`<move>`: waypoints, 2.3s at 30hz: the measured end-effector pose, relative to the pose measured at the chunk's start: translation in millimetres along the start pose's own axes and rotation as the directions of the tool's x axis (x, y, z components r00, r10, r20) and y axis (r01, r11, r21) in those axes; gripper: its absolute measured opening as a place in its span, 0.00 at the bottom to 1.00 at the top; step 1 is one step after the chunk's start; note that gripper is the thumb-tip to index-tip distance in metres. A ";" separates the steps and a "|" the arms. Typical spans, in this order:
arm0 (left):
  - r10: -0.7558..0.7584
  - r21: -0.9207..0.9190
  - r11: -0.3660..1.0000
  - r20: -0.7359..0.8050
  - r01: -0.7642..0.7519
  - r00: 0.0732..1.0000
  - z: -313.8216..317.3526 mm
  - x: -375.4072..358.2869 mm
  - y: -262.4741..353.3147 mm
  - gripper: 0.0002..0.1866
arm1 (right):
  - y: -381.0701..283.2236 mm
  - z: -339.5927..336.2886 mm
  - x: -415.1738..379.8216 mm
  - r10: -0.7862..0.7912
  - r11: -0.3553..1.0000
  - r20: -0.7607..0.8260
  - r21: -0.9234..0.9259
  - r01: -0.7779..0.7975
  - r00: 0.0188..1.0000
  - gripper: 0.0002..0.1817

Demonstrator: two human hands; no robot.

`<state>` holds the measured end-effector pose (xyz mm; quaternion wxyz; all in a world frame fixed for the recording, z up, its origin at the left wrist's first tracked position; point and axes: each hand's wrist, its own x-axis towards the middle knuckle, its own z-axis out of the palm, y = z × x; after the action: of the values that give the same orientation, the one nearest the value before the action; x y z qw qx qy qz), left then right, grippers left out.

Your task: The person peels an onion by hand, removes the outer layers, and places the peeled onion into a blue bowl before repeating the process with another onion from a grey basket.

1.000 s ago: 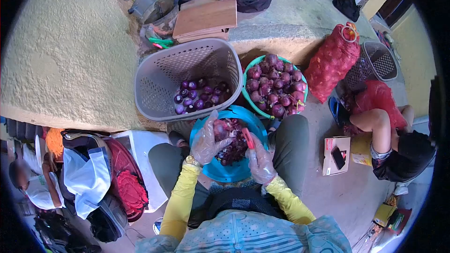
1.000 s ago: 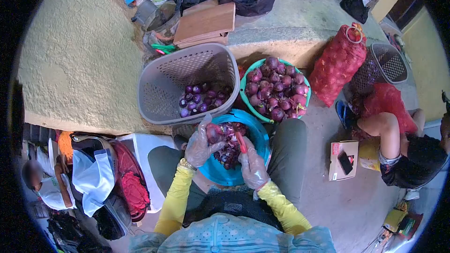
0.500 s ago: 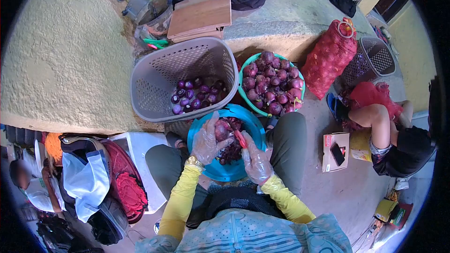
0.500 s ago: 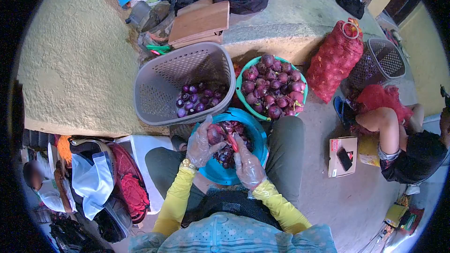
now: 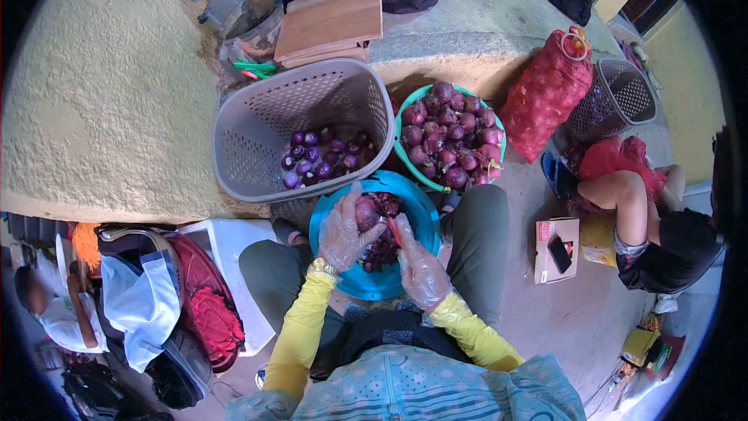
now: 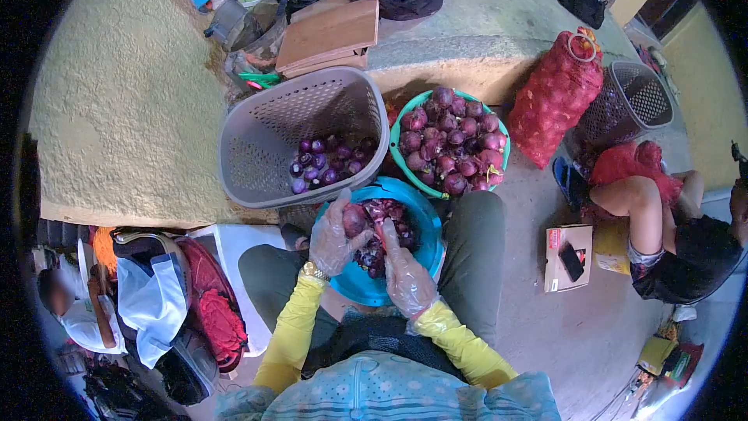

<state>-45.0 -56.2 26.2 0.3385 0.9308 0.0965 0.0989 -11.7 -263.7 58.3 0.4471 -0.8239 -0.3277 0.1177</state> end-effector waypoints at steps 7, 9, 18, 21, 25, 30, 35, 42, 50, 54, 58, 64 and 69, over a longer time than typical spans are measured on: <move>0.058 0.006 0.998 -0.023 -0.058 0.998 5.5 -0.4 -1.4 0.52 | -6.7 -0.4 7.8 0.117 0.990 0.106 -0.090 -0.107 0.988 0.39; 0.104 -0.005 0.995 -0.055 -0.105 0.993 11.4 -1.3 -2.4 0.52 | -9.4 -0.9 12.4 0.157 0.982 0.119 -0.124 -0.143 0.980 0.38; 0.079 0.011 0.997 -0.052 -0.078 0.996 12.8 1.6 -1.3 0.51 | -2.1 7.2 17.7 0.145 0.985 0.107 -0.112 -0.133 0.984 0.41; 0.025 -0.068 0.997 -0.110 -0.032 0.994 5.2 5.1 -2.6 0.50 | -5.1 4.6 11.6 0.244 0.966 0.169 -0.129 -0.224 0.955 0.37; -0.012 -0.116 0.993 -0.054 0.006 0.998 1.7 5.4 -3.4 0.45 | -5.0 4.7 1.2 0.203 0.979 0.183 -0.064 -0.194 0.962 0.37; 0.039 -0.095 0.994 -0.140 -0.053 0.989 -2.0 2.6 -3.2 0.47 | -5.0 -3.9 5.3 0.161 0.986 0.132 -0.061 -0.154 0.978 0.39; -0.053 -0.420 0.907 -0.112 0.001 0.992 4.4 -2.8 -11.1 0.44 | -16.5 -9.4 9.2 0.016 1.000 -0.011 0.003 -0.016 1.000 0.39; 0.006 -0.360 0.930 -0.179 -0.071 0.984 14.0 -4.4 -20.8 0.42 | -23.8 -11.5 6.3 0.047 0.999 0.037 0.010 -0.048 0.998 0.38; -0.036 -0.354 0.935 -0.154 -0.021 0.987 11.6 -6.1 -17.8 0.43 | -35.0 -10.0 5.1 0.103 0.948 0.117 -0.312 -0.062 0.988 0.45; -0.042 -0.307 0.951 -0.199 -0.022 0.979 17.0 -5.8 -15.3 0.42 | -30.5 -2.2 6.4 0.102 0.954 0.114 -0.292 -0.064 0.988 0.46; 0.000 -0.250 0.967 -0.203 -0.052 0.979 15.2 -4.6 -9.9 0.42 | -22.4 4.0 13.0 0.081 0.960 0.087 -0.276 -0.054 0.993 0.45; -0.176 -0.536 0.841 -0.143 0.073 0.974 10.8 -3.7 -10.7 0.43 | -10.7 13.6 1.4 0.122 0.951 0.115 -0.297 -0.083 0.986 0.43; -0.204 -0.449 0.887 -0.176 0.106 0.963 -0.4 -4.3 -17.2 0.42 | 3.9 9.3 0.8 0.068 0.992 0.016 -0.104 -0.066 0.998 0.35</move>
<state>-51.2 -44.1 14.8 0.5322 0.8041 0.1826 0.1920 -13.9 -258.6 49.9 0.3965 -0.8553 -0.3098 0.1237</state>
